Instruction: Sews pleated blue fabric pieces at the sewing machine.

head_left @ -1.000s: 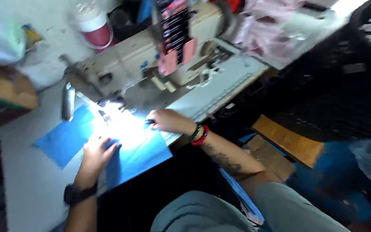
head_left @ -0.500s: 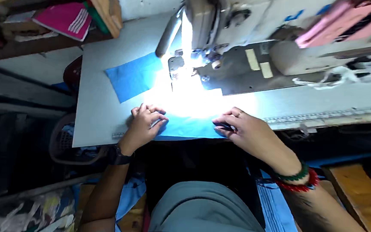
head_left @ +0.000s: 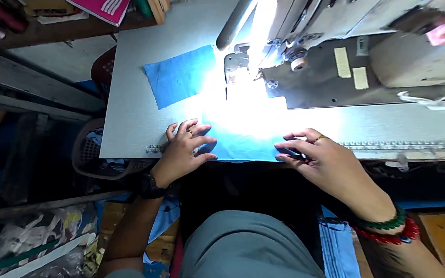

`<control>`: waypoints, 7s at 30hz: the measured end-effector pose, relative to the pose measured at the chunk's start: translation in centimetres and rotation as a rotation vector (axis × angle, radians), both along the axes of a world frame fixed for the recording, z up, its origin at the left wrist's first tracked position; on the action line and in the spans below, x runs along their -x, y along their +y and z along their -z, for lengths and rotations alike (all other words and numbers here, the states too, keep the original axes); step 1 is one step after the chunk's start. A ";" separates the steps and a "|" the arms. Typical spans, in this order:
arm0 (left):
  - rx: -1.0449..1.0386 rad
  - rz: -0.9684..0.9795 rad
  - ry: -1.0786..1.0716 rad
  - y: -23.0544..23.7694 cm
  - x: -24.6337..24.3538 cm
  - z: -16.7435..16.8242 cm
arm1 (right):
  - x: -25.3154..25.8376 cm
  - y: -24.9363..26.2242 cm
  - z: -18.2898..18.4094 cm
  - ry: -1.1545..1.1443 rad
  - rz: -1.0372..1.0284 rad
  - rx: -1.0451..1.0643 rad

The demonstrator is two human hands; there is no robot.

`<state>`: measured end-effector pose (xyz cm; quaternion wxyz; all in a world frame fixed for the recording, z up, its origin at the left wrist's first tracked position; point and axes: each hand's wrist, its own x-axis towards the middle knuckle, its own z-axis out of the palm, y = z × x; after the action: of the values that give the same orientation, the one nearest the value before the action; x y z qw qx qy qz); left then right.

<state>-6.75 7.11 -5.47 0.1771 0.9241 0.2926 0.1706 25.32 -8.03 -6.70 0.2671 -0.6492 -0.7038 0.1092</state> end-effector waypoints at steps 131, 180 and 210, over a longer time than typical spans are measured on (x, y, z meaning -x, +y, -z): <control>-0.092 0.163 0.208 9.1 -12.7 -0.2 | 2.3 6.5 -1.8 -0.243 -0.087 0.071; -0.183 0.324 -0.066 -2.7 -7.0 0.4 | 4.0 -1.4 2.8 -0.032 -0.028 -0.240; -0.261 0.457 -0.110 -1.8 -6.8 1.6 | 3.5 -2.2 4.6 -0.103 -0.038 -0.329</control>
<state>0.04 5.33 -7.03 0.1062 0.9705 0.0420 0.2124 21.79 -10.21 -11.30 0.3311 -0.5882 -0.7369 -0.0359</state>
